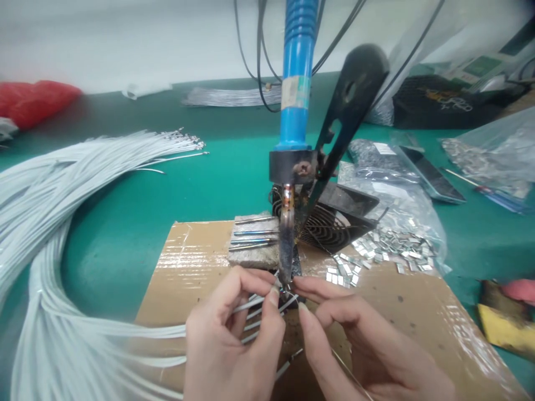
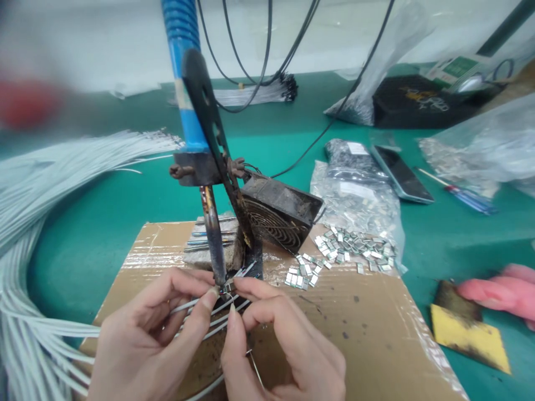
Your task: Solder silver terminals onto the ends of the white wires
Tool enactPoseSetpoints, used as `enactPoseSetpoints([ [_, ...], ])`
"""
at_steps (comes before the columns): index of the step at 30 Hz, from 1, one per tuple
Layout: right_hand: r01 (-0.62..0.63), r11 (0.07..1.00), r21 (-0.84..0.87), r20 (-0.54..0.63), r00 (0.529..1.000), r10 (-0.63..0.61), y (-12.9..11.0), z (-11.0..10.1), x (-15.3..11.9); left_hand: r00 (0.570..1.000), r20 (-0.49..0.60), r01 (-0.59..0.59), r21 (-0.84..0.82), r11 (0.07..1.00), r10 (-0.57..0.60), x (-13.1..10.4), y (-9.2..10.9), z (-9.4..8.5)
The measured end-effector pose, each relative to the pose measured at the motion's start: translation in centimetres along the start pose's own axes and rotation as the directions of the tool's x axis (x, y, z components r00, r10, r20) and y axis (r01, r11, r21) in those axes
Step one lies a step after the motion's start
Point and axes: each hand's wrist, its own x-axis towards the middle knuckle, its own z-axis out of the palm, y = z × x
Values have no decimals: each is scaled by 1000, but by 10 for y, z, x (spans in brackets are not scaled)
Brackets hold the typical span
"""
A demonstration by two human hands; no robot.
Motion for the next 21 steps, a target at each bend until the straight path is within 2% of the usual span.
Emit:
enactPoseSetpoints([
  [4,20,1000,6,-12,1000,-20,-4,1,1,1000,27,-5,11,1000,5,-2,4,2],
  [9,42,999,5,-25,999,-42,-5,2,0,999,-50,6,15,1000,-5,-5,8,5],
  [16,52,998,38,-33,998,-50,-2,2,-1,998,-50,31,15,999,-30,-5,9,5],
  [21,78,997,27,-23,997,-78,-1,1,-1,999,-39,6,40,999,-5,-5,7,3],
])
